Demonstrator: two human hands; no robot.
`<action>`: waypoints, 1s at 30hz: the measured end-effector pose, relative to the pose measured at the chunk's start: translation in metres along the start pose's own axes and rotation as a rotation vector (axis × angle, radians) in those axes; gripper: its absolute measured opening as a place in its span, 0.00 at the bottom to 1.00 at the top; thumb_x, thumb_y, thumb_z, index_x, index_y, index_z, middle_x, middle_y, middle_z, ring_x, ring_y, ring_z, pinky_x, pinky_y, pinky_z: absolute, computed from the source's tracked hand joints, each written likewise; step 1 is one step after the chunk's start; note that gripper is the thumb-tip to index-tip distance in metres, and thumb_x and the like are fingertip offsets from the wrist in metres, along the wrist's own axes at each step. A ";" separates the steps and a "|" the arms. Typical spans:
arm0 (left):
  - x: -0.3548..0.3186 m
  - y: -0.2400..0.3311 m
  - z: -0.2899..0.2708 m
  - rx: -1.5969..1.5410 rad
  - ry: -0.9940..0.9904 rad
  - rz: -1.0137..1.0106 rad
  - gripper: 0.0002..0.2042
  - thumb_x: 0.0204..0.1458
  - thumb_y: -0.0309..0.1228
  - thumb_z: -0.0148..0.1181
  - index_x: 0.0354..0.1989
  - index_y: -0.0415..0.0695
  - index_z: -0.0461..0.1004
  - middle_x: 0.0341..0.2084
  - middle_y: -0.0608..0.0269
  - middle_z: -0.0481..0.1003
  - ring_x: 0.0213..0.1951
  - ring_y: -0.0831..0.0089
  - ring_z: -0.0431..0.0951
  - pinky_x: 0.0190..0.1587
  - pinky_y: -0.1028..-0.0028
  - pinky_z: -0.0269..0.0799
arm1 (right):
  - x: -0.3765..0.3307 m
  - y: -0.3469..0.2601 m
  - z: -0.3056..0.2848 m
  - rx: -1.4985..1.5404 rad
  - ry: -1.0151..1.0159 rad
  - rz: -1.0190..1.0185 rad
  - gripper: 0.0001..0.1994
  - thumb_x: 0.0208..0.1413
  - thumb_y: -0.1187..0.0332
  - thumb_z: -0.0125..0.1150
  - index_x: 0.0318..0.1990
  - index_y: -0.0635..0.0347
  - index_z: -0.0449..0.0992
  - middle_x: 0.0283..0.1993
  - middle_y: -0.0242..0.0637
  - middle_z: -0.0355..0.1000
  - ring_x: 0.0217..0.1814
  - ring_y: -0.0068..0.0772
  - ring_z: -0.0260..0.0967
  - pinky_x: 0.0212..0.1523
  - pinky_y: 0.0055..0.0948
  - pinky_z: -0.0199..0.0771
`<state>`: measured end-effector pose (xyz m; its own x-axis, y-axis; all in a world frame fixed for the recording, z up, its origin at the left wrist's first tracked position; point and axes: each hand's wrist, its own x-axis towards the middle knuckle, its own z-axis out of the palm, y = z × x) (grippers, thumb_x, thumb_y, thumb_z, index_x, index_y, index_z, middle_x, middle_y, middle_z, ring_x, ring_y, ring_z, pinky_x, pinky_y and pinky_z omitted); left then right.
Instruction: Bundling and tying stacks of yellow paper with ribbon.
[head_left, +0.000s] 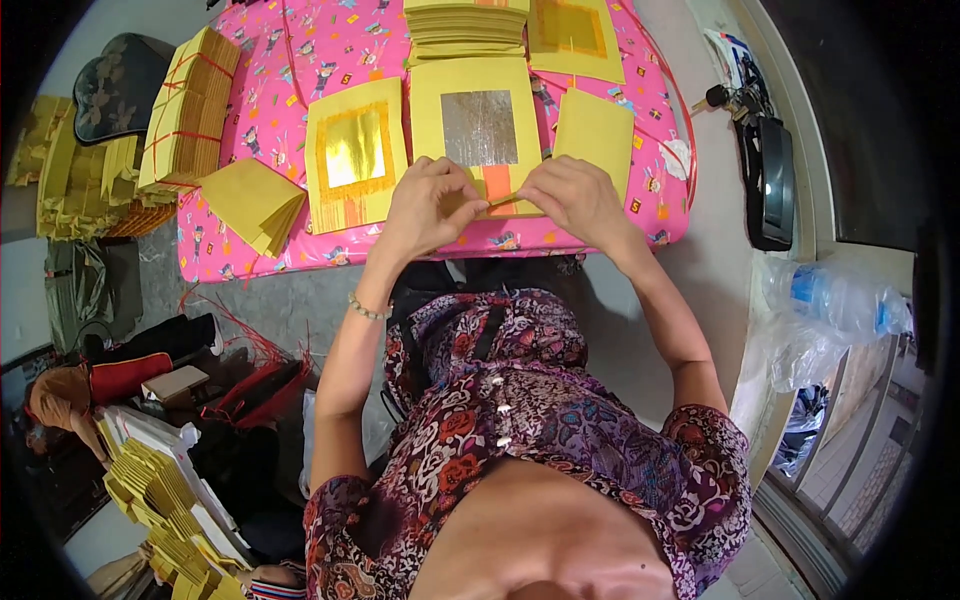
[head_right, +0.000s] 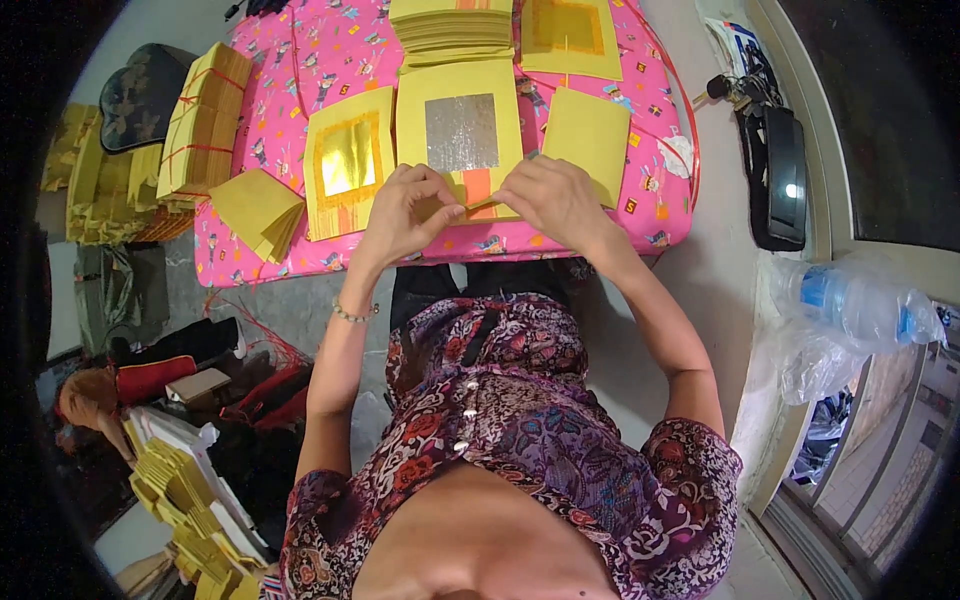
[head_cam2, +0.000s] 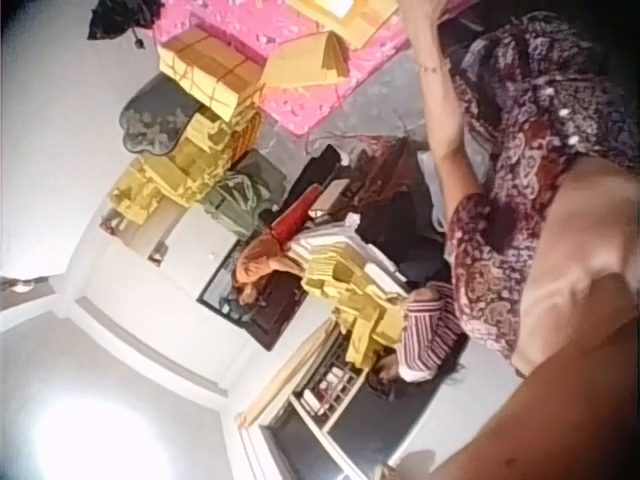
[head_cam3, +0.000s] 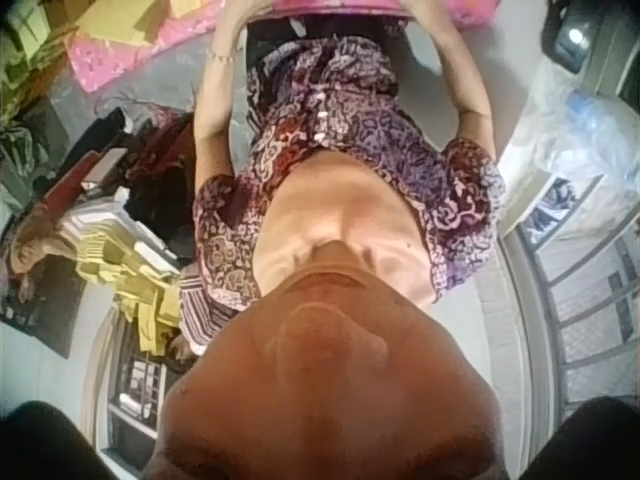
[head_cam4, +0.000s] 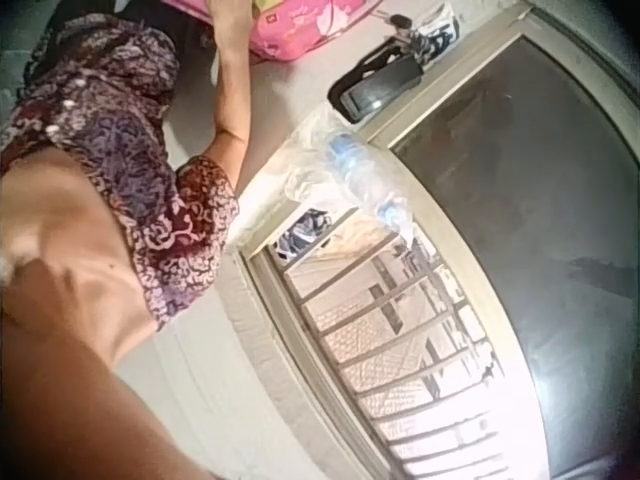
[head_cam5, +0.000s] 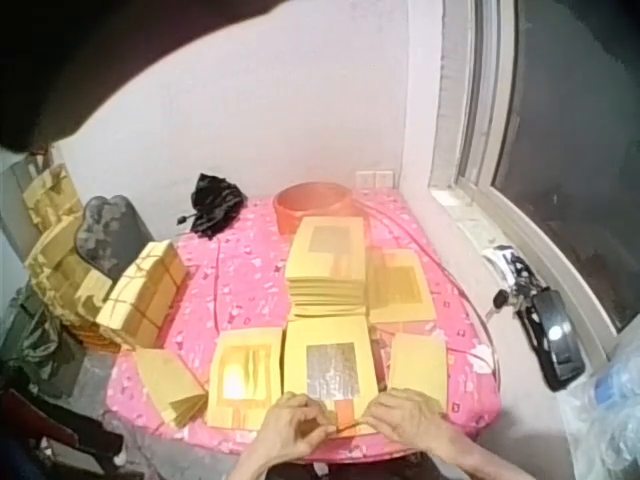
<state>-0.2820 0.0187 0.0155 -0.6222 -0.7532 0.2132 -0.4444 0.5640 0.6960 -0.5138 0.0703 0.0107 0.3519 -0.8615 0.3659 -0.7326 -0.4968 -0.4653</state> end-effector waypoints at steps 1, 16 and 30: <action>0.001 0.008 0.000 0.064 0.016 0.014 0.09 0.39 0.34 0.67 0.23 0.43 0.76 0.26 0.61 0.72 0.33 0.61 0.69 0.38 0.66 0.67 | 0.001 0.000 -0.001 -0.068 -0.002 -0.036 0.07 0.50 0.65 0.61 0.29 0.59 0.76 0.29 0.33 0.71 0.32 0.36 0.69 0.33 0.32 0.69; -0.006 0.005 -0.001 -0.094 0.718 0.050 0.10 0.49 0.14 0.49 0.38 0.38 0.68 0.30 0.56 0.70 0.34 0.63 0.74 0.38 0.73 0.70 | 0.046 0.012 -0.004 0.606 0.394 0.312 0.33 0.52 0.60 0.63 0.62 0.64 0.56 0.60 0.47 0.60 0.62 0.40 0.60 0.53 0.38 0.68; -0.016 -0.018 0.005 -0.789 0.503 -0.037 0.16 0.59 0.25 0.48 0.55 0.38 0.59 0.44 0.63 0.70 0.46 0.78 0.68 0.49 0.78 0.63 | 0.062 0.017 0.018 1.041 0.298 0.047 0.50 0.42 0.49 0.70 0.66 0.64 0.46 0.63 0.44 0.54 0.67 0.40 0.51 0.66 0.38 0.49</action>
<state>-0.2667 0.0224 -0.0038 -0.1823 -0.9279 0.3252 0.2228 0.2832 0.9328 -0.4944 0.0064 0.0107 0.0776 -0.8919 0.4456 0.1619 -0.4298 -0.8883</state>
